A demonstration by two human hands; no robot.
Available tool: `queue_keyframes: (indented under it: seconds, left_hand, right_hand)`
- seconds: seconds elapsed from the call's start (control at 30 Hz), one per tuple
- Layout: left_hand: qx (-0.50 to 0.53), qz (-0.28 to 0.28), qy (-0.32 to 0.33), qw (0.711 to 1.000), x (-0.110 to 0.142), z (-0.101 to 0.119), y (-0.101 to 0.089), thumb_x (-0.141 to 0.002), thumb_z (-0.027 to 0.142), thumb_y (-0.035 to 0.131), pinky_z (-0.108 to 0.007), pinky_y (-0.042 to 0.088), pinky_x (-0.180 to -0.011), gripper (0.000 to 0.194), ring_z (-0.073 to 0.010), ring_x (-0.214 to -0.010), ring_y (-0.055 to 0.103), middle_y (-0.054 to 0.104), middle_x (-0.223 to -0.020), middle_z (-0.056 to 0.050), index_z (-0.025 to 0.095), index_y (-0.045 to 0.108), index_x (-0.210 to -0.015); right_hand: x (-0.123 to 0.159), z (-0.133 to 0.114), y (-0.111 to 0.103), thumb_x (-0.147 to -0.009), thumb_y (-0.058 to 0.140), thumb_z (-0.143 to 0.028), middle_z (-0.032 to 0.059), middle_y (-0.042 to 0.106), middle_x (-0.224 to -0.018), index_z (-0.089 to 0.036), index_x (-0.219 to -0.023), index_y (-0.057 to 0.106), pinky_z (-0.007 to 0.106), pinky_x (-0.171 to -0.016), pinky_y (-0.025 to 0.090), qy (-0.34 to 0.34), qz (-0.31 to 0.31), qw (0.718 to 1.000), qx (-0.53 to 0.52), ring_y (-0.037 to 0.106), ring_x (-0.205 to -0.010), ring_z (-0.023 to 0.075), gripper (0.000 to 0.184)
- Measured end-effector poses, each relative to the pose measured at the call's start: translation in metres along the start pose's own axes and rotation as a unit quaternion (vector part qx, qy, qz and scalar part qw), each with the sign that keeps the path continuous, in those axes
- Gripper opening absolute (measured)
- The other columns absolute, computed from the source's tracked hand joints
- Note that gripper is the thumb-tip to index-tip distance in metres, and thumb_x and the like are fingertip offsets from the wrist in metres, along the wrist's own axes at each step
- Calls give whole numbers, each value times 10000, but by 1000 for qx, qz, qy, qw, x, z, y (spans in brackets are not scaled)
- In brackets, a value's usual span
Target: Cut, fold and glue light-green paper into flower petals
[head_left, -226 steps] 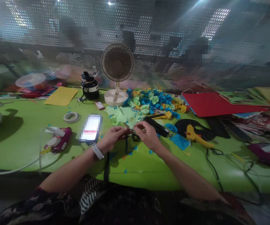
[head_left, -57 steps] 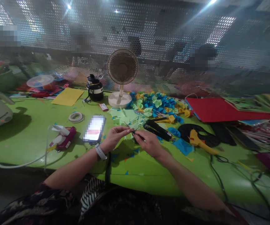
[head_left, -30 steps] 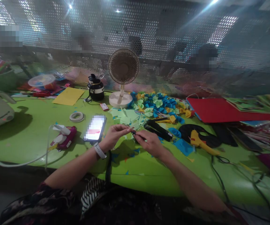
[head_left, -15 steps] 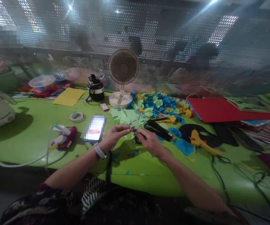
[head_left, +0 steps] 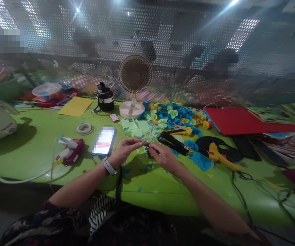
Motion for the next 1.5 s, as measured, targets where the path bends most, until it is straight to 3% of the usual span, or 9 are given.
queue_keyframes:
  seconds: [0.73,0.83,0.97,1.17,1.33,1.5]
  left_hand:
    - [18,-8,8,1000,1,-1,4,-656,295,820,-328,475,-909,158,-161,-838,681,762,-847,-26,190,749,-751]
    - [37,17,20,999,1,1,0,-636,295,831,-332,464,-922,168,-161,-846,678,756,-825,-18,182,719,-690]
    - [42,43,28,998,2,3,-4,-636,309,829,-333,470,-898,196,-160,-822,678,747,-801,-16,175,688,-669]
    - [37,56,28,997,3,3,-6,-636,320,826,-342,474,-901,204,-180,-849,683,750,-817,-27,172,701,-700]
    - [43,14,3,999,1,-2,2,-668,333,807,-346,457,-944,212,-189,-903,681,758,-878,-51,165,731,-772]
    - [62,32,8,998,2,-1,-1,-639,310,829,-353,461,-939,210,-182,-881,691,758,-831,-34,164,686,-687]
  right_hand:
    - [-1,4,6,-965,399,-357,5,559,-679,-196,-755,522,255,-591,357,11,-16,1000,-4,484,-614,133,291]
    - [1,7,7,-956,415,-387,17,599,-719,-199,-831,560,261,-589,376,29,-8,1000,2,523,-629,143,268]
    - [5,13,8,-912,508,-437,66,676,-871,-190,-1074,573,300,-647,452,52,25,998,12,612,-724,188,303]
    - [6,12,11,-946,459,-381,103,692,-1009,-210,-1079,609,373,-793,498,6,45,999,21,644,-897,225,264]
    - [3,14,11,-935,475,-373,65,682,-882,-205,-1028,609,312,-694,486,20,19,1000,-12,622,-748,180,234]
    - [5,13,15,-927,485,-408,47,655,-784,-176,-1045,583,284,-619,444,42,8,999,-9,581,-646,164,278]
Point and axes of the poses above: each hand's wrist, its own x-axis away from the middle knuckle, its own y-axis out of the palm, z = x × y, the point moved 10 cm from there along -x, towards the middle knuckle
